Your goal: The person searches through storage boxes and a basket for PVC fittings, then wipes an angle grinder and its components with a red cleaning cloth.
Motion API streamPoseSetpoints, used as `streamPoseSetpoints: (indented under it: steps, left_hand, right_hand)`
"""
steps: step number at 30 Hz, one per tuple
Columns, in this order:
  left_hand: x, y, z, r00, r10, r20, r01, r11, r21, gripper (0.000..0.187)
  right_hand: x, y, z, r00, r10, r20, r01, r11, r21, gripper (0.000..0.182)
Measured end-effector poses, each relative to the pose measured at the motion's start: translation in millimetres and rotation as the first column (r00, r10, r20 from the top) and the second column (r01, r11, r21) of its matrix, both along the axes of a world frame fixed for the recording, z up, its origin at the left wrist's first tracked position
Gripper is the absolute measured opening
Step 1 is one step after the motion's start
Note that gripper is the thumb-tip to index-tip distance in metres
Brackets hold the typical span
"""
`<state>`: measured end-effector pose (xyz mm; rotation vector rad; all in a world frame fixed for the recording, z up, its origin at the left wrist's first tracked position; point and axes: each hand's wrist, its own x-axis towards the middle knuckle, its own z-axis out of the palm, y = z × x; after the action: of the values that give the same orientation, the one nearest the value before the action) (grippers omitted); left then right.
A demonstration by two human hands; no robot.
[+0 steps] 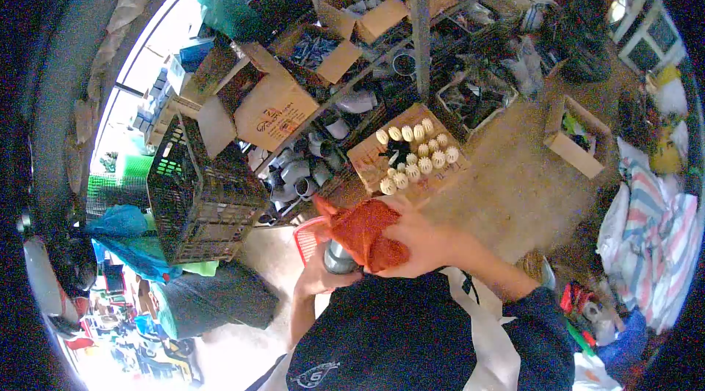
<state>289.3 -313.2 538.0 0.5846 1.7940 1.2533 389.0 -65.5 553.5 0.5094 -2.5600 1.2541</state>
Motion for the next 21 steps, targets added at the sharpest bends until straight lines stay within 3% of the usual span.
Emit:
streamPoseSetpoints:
  steps: [1, 3, 5, 7, 9, 12, 13, 16, 19, 21]
  left_hand:
    - [-2.3, -5.9, -0.9, 0.999, -0.02, 0.03, 0.021, 0.999, -0.047, 0.056]
    - [-4.1, -9.0, 4.8, 0.997, -0.073, 0.023, 0.074, 0.993, -0.093, 0.059]
    - [-4.9, -9.5, 16.0, 0.993, -0.115, -0.018, 0.112, 0.986, -0.127, 0.061]
    - [-8.3, -10.3, 27.5, 0.983, -0.159, -0.091, 0.146, 0.98, -0.134, 0.06]
    - [-12.3, -13.0, 33.8, 0.965, -0.211, -0.154, 0.193, 0.974, -0.122, 0.06]
    - [-11.8, -9.7, 35.8, 0.89, -0.442, -0.116, 0.398, 0.875, -0.276, 0.06]
    - [-7.8, -6.1, 35.7, 0.901, -0.427, -0.082, 0.407, 0.895, -0.183, 0.063]
    - [-5.1, -8.0, 26.0, 0.907, -0.413, -0.086, 0.392, 0.9, -0.191, 0.062]
    - [-6.5, -2.6, 29.0, 0.853, -0.495, -0.168, 0.446, 0.857, -0.257, 0.062]
    - [-3.0, 2.1, 37.3, 0.822, -0.445, -0.355, 0.315, 0.875, -0.368, 0.062]
  right_hand:
    - [-4.6, -6.4, 9.8, 0.993, 0.058, 0.106, -0.052, 0.997, -0.06, 0.05]
    - [-7.3, -11.6, 19.9, 0.99, 0.032, 0.137, -0.016, 0.993, -0.113, 0.048]
    - [-7.6, -11.2, 24.7, 0.987, 0.038, 0.157, -0.029, 0.998, -0.059, 0.047]
    - [-7.2, -10.5, 26.9, 0.982, 0.074, 0.172, -0.092, 0.991, 0.101, 0.047]
    - [-2.4, -9.6, 36.8, 0.966, 0.122, 0.227, -0.151, 0.982, 0.111, 0.042]
    - [3.4, -7.3, 36.2, 0.955, 0.198, 0.222, -0.216, 0.974, 0.061, 0.036]
    - [4.8, -6.1, 35.4, 0.954, 0.223, 0.201, -0.235, 0.971, 0.037, 0.035]
    - [11.4, -7.4, 35.5, 0.94, 0.219, 0.263, -0.227, 0.974, 0.001, 0.05]
    - [14.2, -11.3, 9.7, 0.865, 0.377, 0.332, -0.188, 0.856, -0.482, 0.068]
    - [15.3, -13.7, 5.5, 0.806, 0.443, 0.391, -0.126, 0.775, -0.619, 0.075]
